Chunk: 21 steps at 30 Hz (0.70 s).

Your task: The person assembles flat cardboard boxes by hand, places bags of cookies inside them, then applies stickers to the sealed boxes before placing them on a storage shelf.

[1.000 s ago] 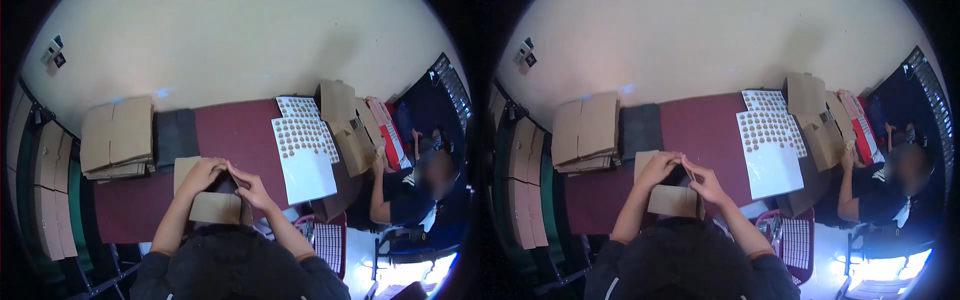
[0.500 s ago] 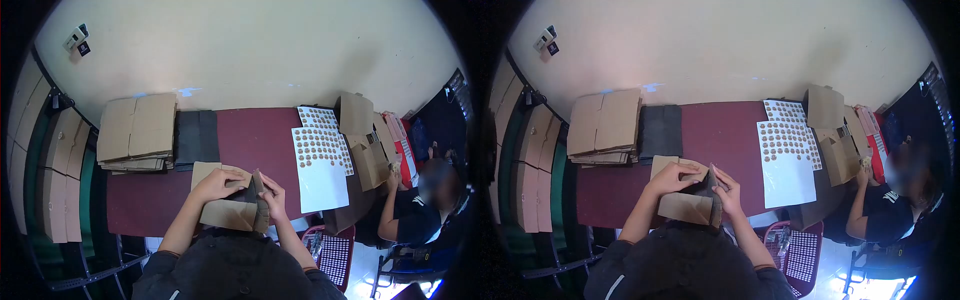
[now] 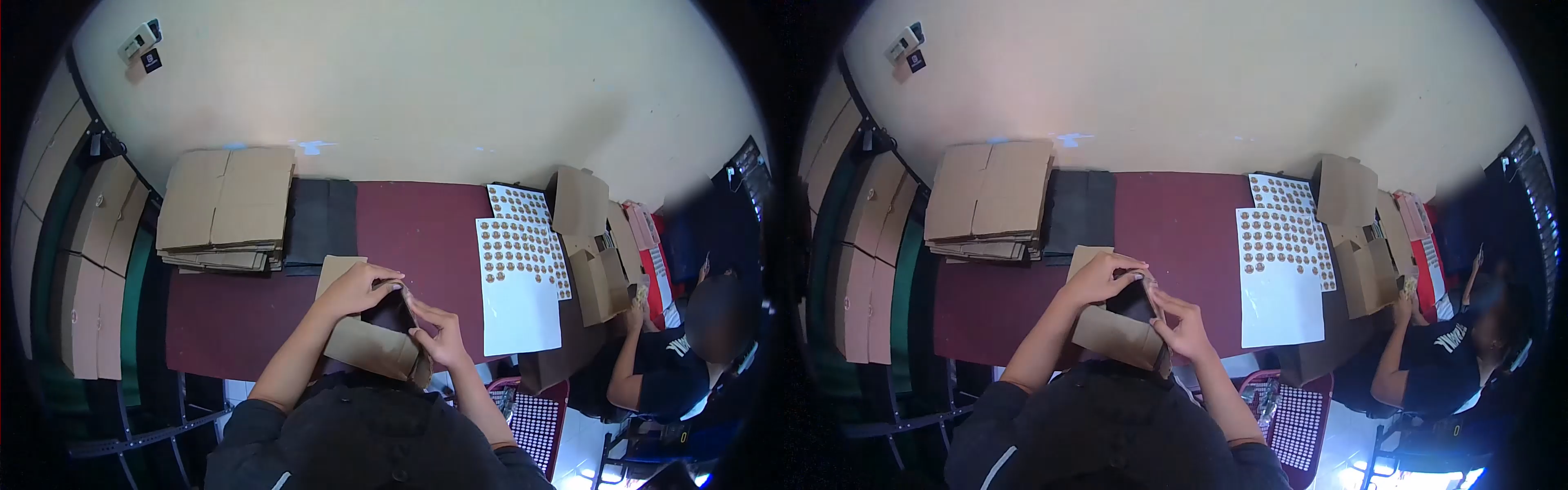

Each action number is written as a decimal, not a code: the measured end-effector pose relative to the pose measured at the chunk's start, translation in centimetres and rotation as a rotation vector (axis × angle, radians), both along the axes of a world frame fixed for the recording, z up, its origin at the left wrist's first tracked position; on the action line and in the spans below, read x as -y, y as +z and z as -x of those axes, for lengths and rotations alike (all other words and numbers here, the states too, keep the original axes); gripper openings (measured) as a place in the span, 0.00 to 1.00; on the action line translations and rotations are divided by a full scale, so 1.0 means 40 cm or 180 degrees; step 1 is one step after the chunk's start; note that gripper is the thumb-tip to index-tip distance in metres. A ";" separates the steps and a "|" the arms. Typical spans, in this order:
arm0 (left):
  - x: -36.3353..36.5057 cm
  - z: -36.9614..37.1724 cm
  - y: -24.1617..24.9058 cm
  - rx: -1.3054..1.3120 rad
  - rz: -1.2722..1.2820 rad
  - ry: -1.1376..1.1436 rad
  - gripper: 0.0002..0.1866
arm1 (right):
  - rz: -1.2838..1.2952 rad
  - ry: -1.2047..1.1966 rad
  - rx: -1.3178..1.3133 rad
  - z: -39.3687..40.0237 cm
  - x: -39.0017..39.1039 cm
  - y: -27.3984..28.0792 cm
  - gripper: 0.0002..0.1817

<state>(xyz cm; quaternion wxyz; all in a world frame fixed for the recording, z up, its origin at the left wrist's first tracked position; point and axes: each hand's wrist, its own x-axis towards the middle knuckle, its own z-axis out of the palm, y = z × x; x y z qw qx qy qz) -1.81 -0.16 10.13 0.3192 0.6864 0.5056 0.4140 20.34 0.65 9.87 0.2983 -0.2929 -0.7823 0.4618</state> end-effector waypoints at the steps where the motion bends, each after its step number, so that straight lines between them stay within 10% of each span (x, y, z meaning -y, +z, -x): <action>1: -0.007 0.002 -0.003 0.0007 -0.0040 -0.0077 0.13 | -0.0109 0.0177 0.0154 0.009 0.004 0.007 0.26; 21: -0.003 -0.029 0.024 -0.0084 0.0613 -0.0535 0.17 | -0.0463 0.0011 0.1209 0.117 0.019 -0.034 0.14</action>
